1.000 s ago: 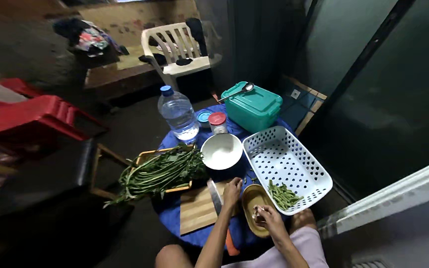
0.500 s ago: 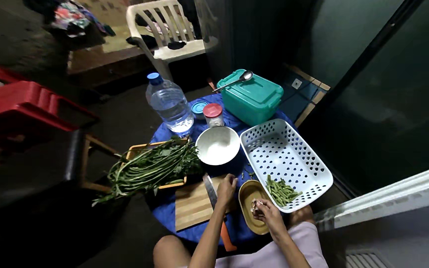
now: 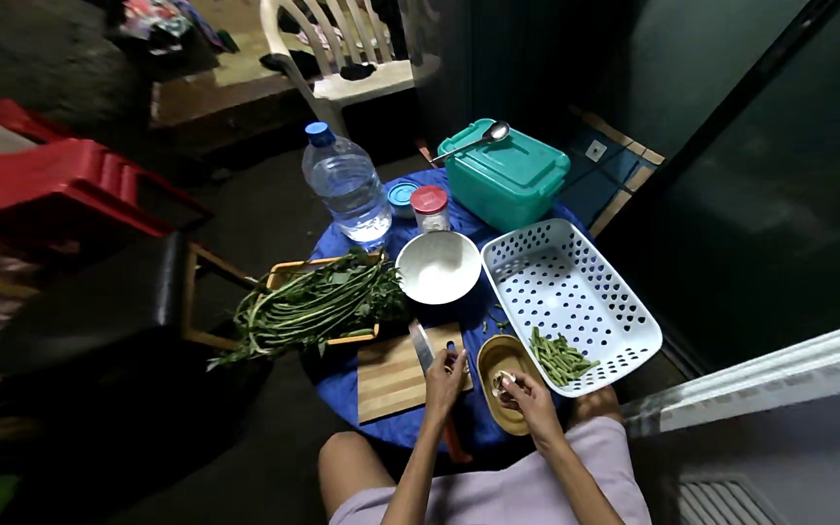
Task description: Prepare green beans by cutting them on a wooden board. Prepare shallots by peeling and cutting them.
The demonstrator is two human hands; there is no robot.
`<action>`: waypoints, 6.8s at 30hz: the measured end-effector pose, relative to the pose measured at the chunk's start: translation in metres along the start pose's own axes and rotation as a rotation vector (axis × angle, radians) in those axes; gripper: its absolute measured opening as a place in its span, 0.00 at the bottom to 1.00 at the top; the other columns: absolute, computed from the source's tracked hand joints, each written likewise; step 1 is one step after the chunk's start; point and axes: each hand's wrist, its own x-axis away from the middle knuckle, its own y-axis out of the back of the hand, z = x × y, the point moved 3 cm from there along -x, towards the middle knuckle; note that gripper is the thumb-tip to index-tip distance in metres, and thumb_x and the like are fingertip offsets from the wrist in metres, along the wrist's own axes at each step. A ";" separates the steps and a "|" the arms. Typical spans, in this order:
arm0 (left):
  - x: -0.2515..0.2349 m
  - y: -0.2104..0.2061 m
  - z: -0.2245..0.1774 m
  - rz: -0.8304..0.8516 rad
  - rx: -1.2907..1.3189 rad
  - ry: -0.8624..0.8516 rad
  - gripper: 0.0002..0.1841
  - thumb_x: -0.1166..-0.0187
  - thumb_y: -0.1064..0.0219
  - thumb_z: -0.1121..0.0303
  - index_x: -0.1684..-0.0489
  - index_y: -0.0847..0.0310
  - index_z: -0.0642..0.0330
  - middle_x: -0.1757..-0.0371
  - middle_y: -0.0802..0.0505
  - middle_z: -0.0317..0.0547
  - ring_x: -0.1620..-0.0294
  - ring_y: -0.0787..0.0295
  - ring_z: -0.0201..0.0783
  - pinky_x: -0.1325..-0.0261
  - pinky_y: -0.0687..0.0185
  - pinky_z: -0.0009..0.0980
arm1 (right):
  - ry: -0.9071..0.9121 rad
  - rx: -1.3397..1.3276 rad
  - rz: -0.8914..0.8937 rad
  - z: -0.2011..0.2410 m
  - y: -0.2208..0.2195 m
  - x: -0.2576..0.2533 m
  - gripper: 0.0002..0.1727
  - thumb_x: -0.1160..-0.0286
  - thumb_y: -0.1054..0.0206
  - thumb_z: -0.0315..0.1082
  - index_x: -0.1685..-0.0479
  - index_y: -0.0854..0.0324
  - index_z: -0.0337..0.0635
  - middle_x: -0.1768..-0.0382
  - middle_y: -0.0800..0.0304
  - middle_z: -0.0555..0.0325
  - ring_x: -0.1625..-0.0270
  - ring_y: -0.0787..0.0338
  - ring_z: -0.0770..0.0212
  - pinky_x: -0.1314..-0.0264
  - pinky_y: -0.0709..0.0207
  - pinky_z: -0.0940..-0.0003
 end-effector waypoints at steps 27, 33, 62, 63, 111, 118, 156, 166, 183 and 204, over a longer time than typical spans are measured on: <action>0.067 -0.009 -0.025 0.019 0.574 0.153 0.16 0.12 0.40 0.66 0.34 0.25 0.67 0.50 0.12 0.50 0.73 0.15 0.32 0.71 0.15 0.28 | 0.035 -0.028 0.092 -0.008 -0.019 0.010 0.13 0.12 0.43 0.26 0.43 0.19 0.25 0.61 0.09 0.48 0.65 0.08 0.63 0.55 0.10 0.67; 0.075 0.000 -0.020 0.119 0.450 0.056 0.16 0.22 0.26 0.64 0.43 0.14 0.66 0.56 0.07 0.45 0.73 0.14 0.29 0.69 0.15 0.27 | 0.058 0.099 0.188 0.000 -0.025 0.011 0.13 0.13 0.42 0.27 0.43 0.17 0.26 0.58 0.09 0.49 0.62 0.08 0.64 0.52 0.11 0.67; 0.080 0.041 0.027 -0.078 1.092 0.242 0.11 0.13 0.41 0.70 0.41 0.21 0.66 0.62 0.10 0.42 0.78 0.22 0.23 0.73 0.22 0.19 | 0.317 1.076 0.283 0.071 -0.065 -0.098 0.25 0.13 0.38 0.46 0.41 0.18 0.27 0.45 0.14 0.35 0.43 0.12 0.43 0.33 0.21 0.50; 0.080 0.040 0.025 -0.086 1.082 0.249 0.10 0.12 0.41 0.71 0.43 0.21 0.66 0.62 0.09 0.43 0.79 0.22 0.23 0.74 0.22 0.18 | 0.283 1.019 0.338 0.069 -0.066 -0.087 0.27 0.12 0.40 0.51 0.44 0.18 0.29 0.50 0.12 0.38 0.47 0.11 0.45 0.38 0.20 0.49; 0.055 0.019 0.018 -0.114 0.819 0.351 0.18 0.11 0.39 0.69 0.27 0.22 0.66 0.52 0.07 0.51 0.75 0.17 0.30 0.71 0.21 0.24 | 0.124 1.273 0.212 0.058 -0.074 -0.089 0.21 0.10 0.46 0.35 0.29 0.21 0.32 0.29 0.20 0.34 0.23 0.22 0.39 0.19 0.31 0.46; 0.048 0.013 0.015 -0.136 0.926 0.421 0.15 0.12 0.37 0.70 0.35 0.24 0.70 0.60 0.09 0.50 0.77 0.18 0.29 0.73 0.21 0.23 | 0.108 1.326 0.172 0.074 -0.077 -0.097 0.20 0.14 0.41 0.36 0.30 0.24 0.34 0.38 0.13 0.36 0.33 0.13 0.39 0.31 0.23 0.41; 0.066 0.082 0.060 -0.119 0.653 -0.024 0.12 0.24 0.28 0.73 0.46 0.17 0.67 0.58 0.06 0.43 0.67 0.10 0.30 0.63 0.12 0.26 | -0.223 0.352 0.740 -0.034 -0.138 -0.052 0.15 0.12 0.39 0.40 0.46 0.18 0.34 0.67 0.15 0.62 0.73 0.21 0.75 0.69 0.25 0.79; 0.044 0.102 0.093 -0.261 0.281 0.144 0.14 0.17 0.32 0.69 0.40 0.17 0.69 0.50 0.07 0.54 0.57 0.09 0.40 0.51 0.12 0.38 | 0.163 1.023 0.675 -0.046 -0.166 -0.077 0.21 0.14 0.37 0.40 0.36 0.19 0.30 0.44 0.12 0.34 0.39 0.12 0.41 0.28 0.23 0.46; 0.058 0.102 0.099 -0.325 0.863 0.377 0.22 0.17 0.50 0.81 0.23 0.36 0.74 0.41 0.15 0.62 0.53 0.12 0.41 0.49 0.14 0.35 | 0.073 1.215 0.571 -0.020 -0.176 -0.056 0.31 0.24 0.37 0.22 0.18 0.34 0.33 0.34 0.17 0.33 0.30 0.16 0.38 0.25 0.25 0.44; 0.098 0.088 0.102 -0.375 0.832 0.244 0.34 0.27 0.29 0.79 0.18 0.36 0.69 0.26 0.22 0.65 0.37 0.14 0.49 0.39 0.12 0.42 | 0.067 1.221 0.262 -0.067 -0.125 -0.008 0.48 0.32 0.23 0.40 0.10 0.43 0.39 0.20 0.35 0.28 0.35 0.14 0.33 0.35 0.18 0.42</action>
